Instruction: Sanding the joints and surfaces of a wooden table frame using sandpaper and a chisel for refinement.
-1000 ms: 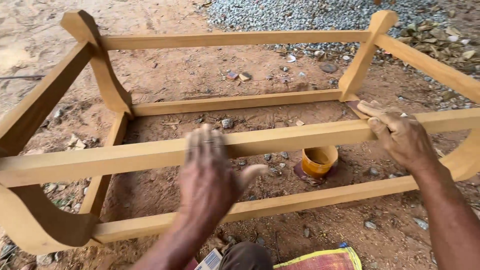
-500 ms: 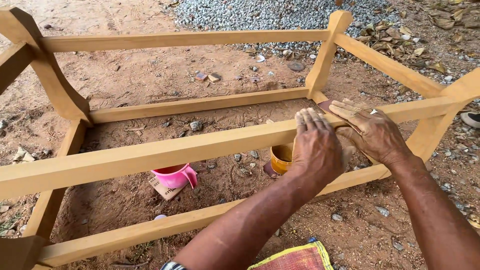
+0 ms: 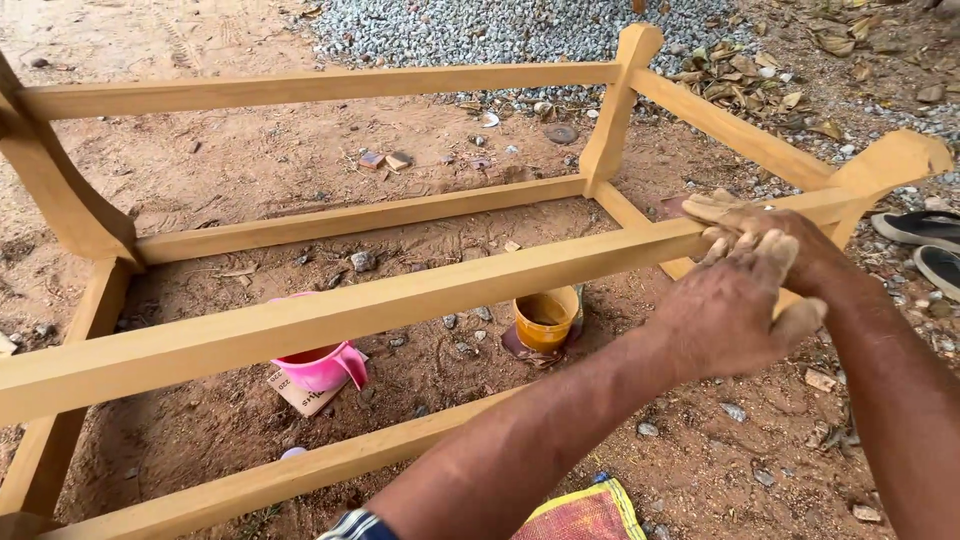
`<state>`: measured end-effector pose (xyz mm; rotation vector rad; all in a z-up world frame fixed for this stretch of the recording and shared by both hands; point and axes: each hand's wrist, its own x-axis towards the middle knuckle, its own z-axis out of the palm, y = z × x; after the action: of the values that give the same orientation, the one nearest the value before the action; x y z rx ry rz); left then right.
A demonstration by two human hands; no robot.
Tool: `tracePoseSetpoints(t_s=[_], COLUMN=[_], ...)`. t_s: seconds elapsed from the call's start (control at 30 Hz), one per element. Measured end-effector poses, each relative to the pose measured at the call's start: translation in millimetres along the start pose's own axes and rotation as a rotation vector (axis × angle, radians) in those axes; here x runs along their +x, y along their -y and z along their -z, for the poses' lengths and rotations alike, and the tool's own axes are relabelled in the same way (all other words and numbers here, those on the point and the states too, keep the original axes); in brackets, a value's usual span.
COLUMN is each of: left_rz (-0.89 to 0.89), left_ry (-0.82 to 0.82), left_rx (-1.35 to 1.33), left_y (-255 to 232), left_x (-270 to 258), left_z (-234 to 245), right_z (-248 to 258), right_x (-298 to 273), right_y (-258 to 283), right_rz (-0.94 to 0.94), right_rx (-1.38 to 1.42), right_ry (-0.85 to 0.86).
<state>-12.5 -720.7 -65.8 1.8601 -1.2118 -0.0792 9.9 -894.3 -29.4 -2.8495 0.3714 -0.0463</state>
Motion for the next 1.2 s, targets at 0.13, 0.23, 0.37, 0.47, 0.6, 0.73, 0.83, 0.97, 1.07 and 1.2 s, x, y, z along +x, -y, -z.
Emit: tracePoseSetpoints(t_s=[0.13,0.23,0.37,0.47,0.6,0.73,0.83,0.97,1.07,1.2], left_rz=[0.167,0.472,0.413,0.295,0.172,0.196,0.147,-0.181,-0.345,-0.319], left_ry=[-0.168,0.019,-0.03,0.033,0.021,-0.349,0.087,0.373,0.238,0.126], left_rx=[0.86,0.952,0.962,0.833,0.551,0.909,1.339,1.078,1.721,1.824], left_y=[-16,9,12,-4,-19,34,25,43,62,90], left_x=[-49,-61,-23,4,-10,-23,-55,-85,-111,-163], left_z=[46,60,20,15,37,36,47,8,49,120], right_z=[5,-16,-18,-7,1,-5,-6,-16,-21,-92], right_x=[-9,-14,-5,-2,4,8,-3,-30,-73,-65], right_y=[-13,-19,-26,-23,-22,-34,-17,12,68,47], right_rz=[-0.006,0.194,0.278,0.386,0.189,0.178,0.198,0.096,0.006,-0.075], right_rx=[-0.131,-0.069,-0.163,-0.166,-0.089,-0.169,-0.075,-0.047,0.322,0.967], right_ry=[-0.174,-0.227,-0.236,-0.241,-0.087,-0.065,-0.118,-0.148,-0.268,-0.863])
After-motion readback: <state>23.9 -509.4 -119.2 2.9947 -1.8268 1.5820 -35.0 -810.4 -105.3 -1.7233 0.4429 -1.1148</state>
